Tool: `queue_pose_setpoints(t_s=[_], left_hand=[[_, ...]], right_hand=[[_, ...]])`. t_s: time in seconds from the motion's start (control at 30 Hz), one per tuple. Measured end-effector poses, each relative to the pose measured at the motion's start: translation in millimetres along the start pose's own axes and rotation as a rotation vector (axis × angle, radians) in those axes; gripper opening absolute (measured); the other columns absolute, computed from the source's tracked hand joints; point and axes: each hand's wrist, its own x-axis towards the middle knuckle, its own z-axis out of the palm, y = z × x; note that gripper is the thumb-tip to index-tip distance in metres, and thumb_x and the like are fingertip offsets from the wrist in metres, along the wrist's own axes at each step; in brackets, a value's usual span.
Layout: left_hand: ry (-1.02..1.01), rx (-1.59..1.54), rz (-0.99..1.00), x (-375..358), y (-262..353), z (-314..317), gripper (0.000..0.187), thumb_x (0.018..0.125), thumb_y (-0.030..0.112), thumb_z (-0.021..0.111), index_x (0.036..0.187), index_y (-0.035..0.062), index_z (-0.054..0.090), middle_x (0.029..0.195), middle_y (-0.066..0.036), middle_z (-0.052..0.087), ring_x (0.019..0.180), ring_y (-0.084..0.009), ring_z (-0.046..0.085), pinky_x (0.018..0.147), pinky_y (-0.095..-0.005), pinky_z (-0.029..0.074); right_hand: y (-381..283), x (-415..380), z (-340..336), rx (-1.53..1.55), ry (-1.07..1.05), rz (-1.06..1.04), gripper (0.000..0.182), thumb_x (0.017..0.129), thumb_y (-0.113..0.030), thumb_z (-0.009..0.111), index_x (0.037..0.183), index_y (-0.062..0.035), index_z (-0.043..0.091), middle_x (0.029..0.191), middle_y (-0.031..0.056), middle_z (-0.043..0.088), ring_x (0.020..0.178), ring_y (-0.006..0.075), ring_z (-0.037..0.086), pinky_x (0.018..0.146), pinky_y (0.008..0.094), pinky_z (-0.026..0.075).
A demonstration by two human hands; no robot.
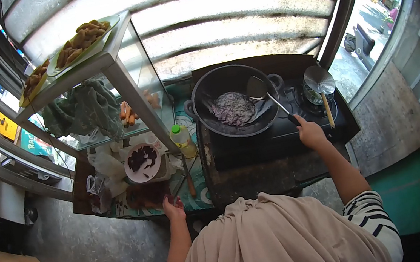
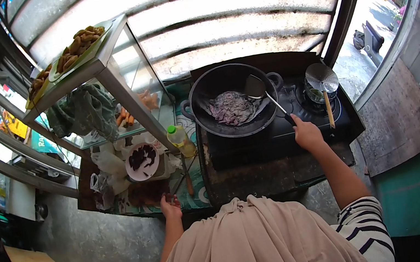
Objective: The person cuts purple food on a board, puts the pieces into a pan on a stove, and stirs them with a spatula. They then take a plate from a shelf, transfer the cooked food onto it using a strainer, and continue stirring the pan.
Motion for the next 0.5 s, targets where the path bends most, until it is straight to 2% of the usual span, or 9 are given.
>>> queue_pose_setpoints(t_s=[0.07, 0.13, 0.2, 0.23, 0.3, 0.33, 0.4, 0.43, 0.5], left_hand=[[0.009, 0.039, -0.037, -3.6, -10.4, 0.8, 0.026, 0.089, 0.027, 0.051, 0.113, 0.0166, 0.049, 0.098, -0.001, 0.055, 0.077, -0.02, 0.058, 0.057, -0.0253, 0.044], [0.018, 0.079, -0.09, 0.7, -20.8, -3.8, 0.024, 0.089, 0.027, 0.051, 0.111, 0.0168, 0.048, 0.098, 0.0, 0.054, 0.075, -0.0189, 0.057, 0.057, -0.0254, 0.042], [0.006, 0.122, -0.104, 3.5, -26.5, 1.6, 0.023, 0.089, 0.027, 0.051, 0.11, 0.0167, 0.048, 0.098, 0.0, 0.054, 0.075, -0.0186, 0.057, 0.056, -0.0255, 0.042], [0.008, 0.152, -0.11, 5.2, -28.2, 7.9, 0.022, 0.089, 0.026, 0.05, 0.109, 0.0166, 0.048, 0.098, 0.0, 0.054, 0.075, -0.0184, 0.057, 0.056, -0.0256, 0.042], [-0.046, 0.173, -0.112, 3.5, -26.1, 27.5, 0.019, 0.09, 0.025, 0.05, 0.106, 0.0161, 0.048, 0.097, 0.0, 0.053, 0.074, -0.0179, 0.056, 0.055, -0.0256, 0.041], [-0.061, 0.21, -0.1, 4.5, -24.2, 39.3, 0.018, 0.09, 0.024, 0.05, 0.105, 0.0158, 0.048, 0.096, 0.0, 0.053, 0.072, -0.0174, 0.056, 0.054, -0.0252, 0.041], [-0.098, 0.27, -0.099, 7.8, -19.0, 62.1, 0.017, 0.09, 0.024, 0.05, 0.104, 0.0155, 0.049, 0.095, 0.0, 0.053, 0.071, -0.0168, 0.056, 0.054, -0.0249, 0.041], [-0.137, 0.285, -0.106, 10.1, -16.0, 72.8, 0.016, 0.09, 0.024, 0.05, 0.103, 0.0153, 0.049, 0.094, 0.0, 0.053, 0.071, -0.0162, 0.056, 0.053, -0.0244, 0.042], [-0.197, 0.326, -0.128, 18.3, -12.7, 89.7, 0.015, 0.09, 0.024, 0.05, 0.102, 0.0151, 0.049, 0.093, 0.0, 0.053, 0.07, -0.0156, 0.056, 0.052, -0.024, 0.042]], right_hand=[[1.1, 9.2, 22.4, 0.143, -0.103, -0.028, 0.048, 0.087, -0.019, 0.05, 0.134, -0.0134, 0.039, 0.092, 0.0257, 0.062, 0.088, 0.0409, 0.06, 0.077, 0.05, 0.047], [19.3, 28.7, 80.2, 0.233, 0.073, -0.288, 0.05, 0.088, -0.019, 0.05, 0.136, -0.0123, 0.036, 0.085, 0.0205, 0.063, 0.072, 0.0329, 0.064, 0.064, 0.0437, 0.05], [-21.1, 16.5, 41.3, 0.937, -0.512, 0.154, 0.051, 0.09, -0.02, 0.051, 0.137, -0.0114, 0.035, 0.077, 0.0096, 0.059, 0.057, 0.0179, 0.055, 0.051, 0.0329, 0.045], [-29.6, 12.4, 39.8, 0.945, -0.492, 0.168, 0.051, 0.09, -0.02, 0.051, 0.137, -0.0114, 0.035, 0.077, 0.0096, 0.059, 0.057, 0.0179, 0.055, 0.051, 0.0329, 0.045], [-38.1, 2.2, 39.6, 1.149, -0.577, 0.235, 0.051, 0.09, -0.021, 0.053, 0.137, -0.0127, 0.036, 0.071, -0.0004, 0.049, 0.054, 0.0078, 0.042, 0.047, 0.0244, 0.038], [-38.8, -3.0, 44.5, 1.16, -0.553, 0.248, 0.051, 0.09, -0.021, 0.053, 0.137, -0.0127, 0.036, 0.071, -0.0004, 0.049, 0.054, 0.0078, 0.042, 0.047, 0.0244, 0.038], [-39.1, -14.5, 61.8, 1.136, -0.394, 0.161, 0.052, 0.089, -0.019, 0.054, 0.137, -0.0117, 0.037, 0.078, 0.0079, 0.058, 0.059, 0.0126, 0.054, 0.049, 0.029, 0.044], [-38.1, -22.1, 69.7, 1.145, -0.371, 0.184, 0.052, 0.089, -0.019, 0.054, 0.137, -0.0117, 0.037, 0.078, 0.0079, 0.058, 0.059, 0.0126, 0.054, 0.049, 0.029, 0.044], [-46.9, -42.2, 69.6, 0.695, 0.031, -0.03, 0.054, 0.086, -0.018, 0.056, 0.136, -0.01, 0.038, 0.091, 0.0178, 0.064, 0.07, 0.0241, 0.064, 0.06, 0.0347, 0.05]])
